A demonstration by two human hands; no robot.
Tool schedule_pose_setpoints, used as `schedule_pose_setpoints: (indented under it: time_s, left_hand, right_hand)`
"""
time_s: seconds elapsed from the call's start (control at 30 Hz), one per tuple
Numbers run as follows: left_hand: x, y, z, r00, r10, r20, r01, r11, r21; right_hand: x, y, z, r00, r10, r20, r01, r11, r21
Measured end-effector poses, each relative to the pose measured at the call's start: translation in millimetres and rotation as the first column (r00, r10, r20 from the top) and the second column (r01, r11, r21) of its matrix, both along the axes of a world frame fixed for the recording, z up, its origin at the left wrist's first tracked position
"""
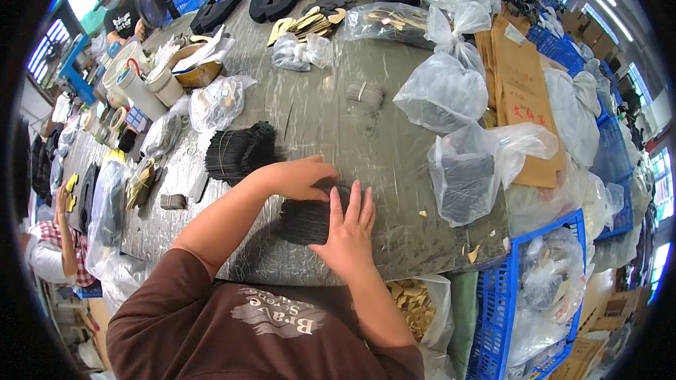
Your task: Stack, sort, and bag black shoe components at a workbench.
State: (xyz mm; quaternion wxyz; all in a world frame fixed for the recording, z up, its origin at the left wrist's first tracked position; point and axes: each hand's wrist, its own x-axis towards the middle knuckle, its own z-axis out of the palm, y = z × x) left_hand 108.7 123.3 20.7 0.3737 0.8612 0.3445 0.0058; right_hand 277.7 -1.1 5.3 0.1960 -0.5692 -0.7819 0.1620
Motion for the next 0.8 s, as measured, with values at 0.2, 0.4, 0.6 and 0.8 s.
schedule_pose_setpoints:
  time_s: [0.2, 0.4, 0.6, 0.8]
  left_hand:
    - [-12.9, -17.0, -11.5, 0.988, 0.026, 0.154, -0.030, 0.999, 0.024]
    - [-20.3, -50.3, -40.4, 0.948, 0.115, 0.296, -0.208, 0.930, 0.304]
    - [-28.0, -60.5, -61.6, 0.692, 0.427, 0.582, -0.442, 0.888, -0.126]
    - [-20.3, -61.0, -63.2, 0.673, 0.386, 0.631, -0.513, 0.858, 0.021]
  right_hand:
    - [0.0, 3.6, 1.5, 0.997, 0.028, 0.070, -0.025, 0.998, -0.050]
    - [2.3, 9.0, 4.9, 0.991, 0.095, 0.097, -0.085, 0.991, -0.100]
    - [4.7, 2.1, -2.8, 0.995, 0.099, -0.020, -0.100, 0.984, -0.146]
    - [11.8, 12.1, 4.0, 0.986, 0.102, 0.135, -0.092, 0.993, -0.073]
